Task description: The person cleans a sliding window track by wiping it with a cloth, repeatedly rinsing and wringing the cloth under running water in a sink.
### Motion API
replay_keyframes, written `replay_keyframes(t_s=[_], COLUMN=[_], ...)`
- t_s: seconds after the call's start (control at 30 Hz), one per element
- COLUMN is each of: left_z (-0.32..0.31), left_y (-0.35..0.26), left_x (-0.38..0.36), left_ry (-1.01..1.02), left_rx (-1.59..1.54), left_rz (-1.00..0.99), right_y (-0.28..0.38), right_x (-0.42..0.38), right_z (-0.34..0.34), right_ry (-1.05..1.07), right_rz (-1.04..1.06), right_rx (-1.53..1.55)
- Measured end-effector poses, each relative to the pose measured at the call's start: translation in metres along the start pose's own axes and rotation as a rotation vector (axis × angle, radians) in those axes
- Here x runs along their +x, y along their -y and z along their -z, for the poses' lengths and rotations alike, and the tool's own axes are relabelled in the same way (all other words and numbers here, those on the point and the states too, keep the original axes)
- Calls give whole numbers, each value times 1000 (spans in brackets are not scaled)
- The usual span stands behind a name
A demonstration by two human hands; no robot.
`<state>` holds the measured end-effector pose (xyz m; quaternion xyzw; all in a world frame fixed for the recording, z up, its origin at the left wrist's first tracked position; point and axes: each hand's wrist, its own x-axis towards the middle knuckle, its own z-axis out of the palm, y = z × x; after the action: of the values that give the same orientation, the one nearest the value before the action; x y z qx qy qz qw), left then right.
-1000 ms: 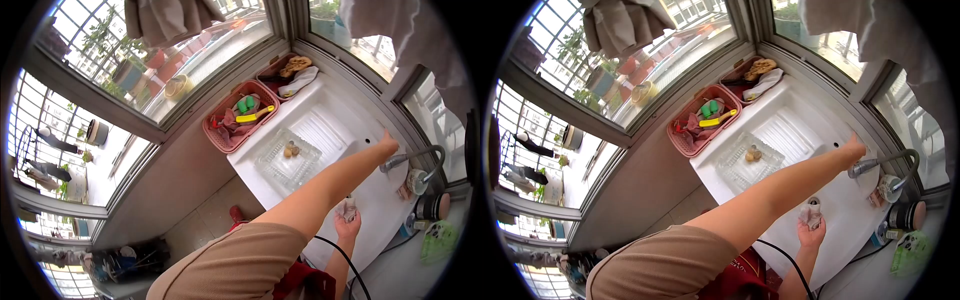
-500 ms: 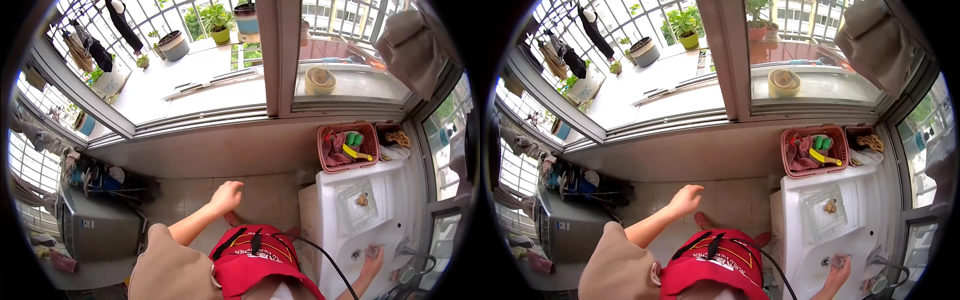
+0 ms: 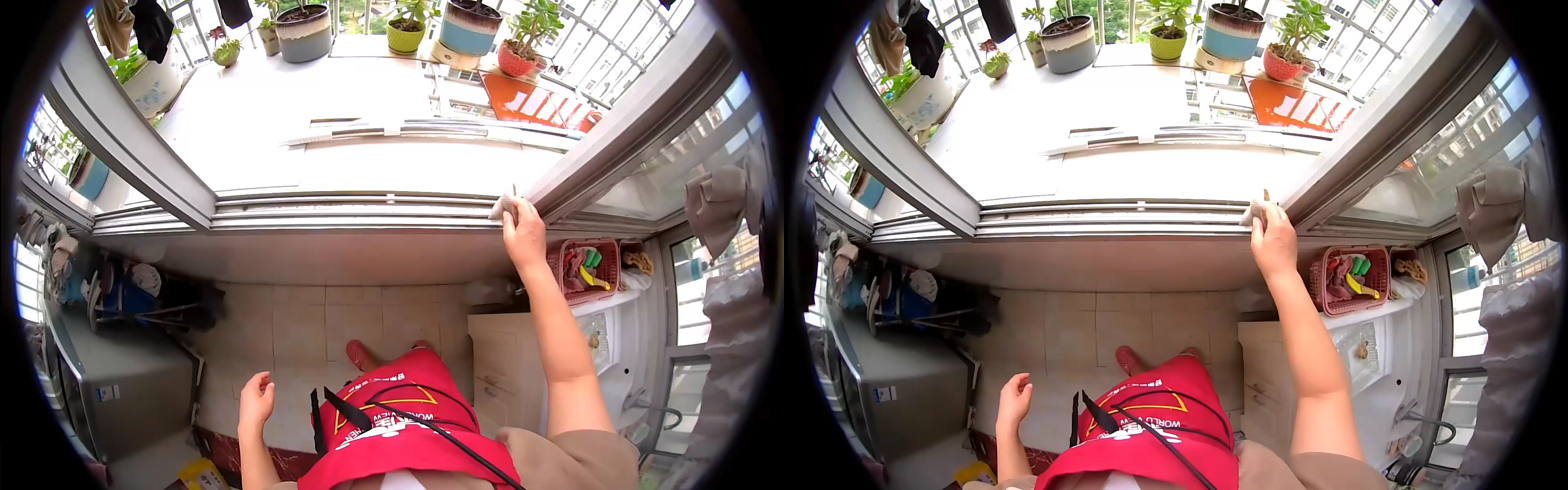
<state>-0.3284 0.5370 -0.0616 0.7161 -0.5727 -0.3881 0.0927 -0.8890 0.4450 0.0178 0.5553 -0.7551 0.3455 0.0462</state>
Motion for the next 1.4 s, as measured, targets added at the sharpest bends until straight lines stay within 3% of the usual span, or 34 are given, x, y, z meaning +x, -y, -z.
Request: replay_keyframes(t_s=[0.07,0.17,0.2,0.3,0.43,0.5,0.6,0.67,0.73,0.87,0.93,1.03,1.13,1.23,1.33,1.4], left_z=[5,3,0,5,26,36,48,52,50,46,47,59,76,91,104,112], left_y=[17,31,28,6,-40,-44,-58,-73,-86,-120,-135,-136,-119,-96,-66,-48], left_x=[1,18,21,35,71,95,116,124,132,150,160,168,172,173,160,151], left_ry=[21,-33,0,101,139,140,106,90,162,349,347,306,269,227,167,152], left_rx=[25,80,32,-30,-38,-48,76,186,183,87,79,93,161,198,168,142], left_rz=[32,27,57,78,13,-12,50,45,69,5,-37,-107,-130,-112,-35,12], right_y=[-20,43,72,157,145,111,35,6,17,101,120,140,183,255,323,355], right_x=[-8,-37,-39,-41,-24,-11,4,10,7,6,7,31,55,77,65,42], right_z=[-50,-109,-119,-155,-158,-125,-82,-70,-72,-103,-117,-119,-121,-145,-216,-264], right_ry=[33,-9,119,264,299,156,29,123,175,224,250,442,353,515,487,582], right_rz=[37,-40,-29,264,381,258,0,-134,-182,-6,30,-192,-124,88,462,704], right_rx=[-119,-403,-285,-52,169,153,-163,-262,-259,3,102,412,564,766,806,632])
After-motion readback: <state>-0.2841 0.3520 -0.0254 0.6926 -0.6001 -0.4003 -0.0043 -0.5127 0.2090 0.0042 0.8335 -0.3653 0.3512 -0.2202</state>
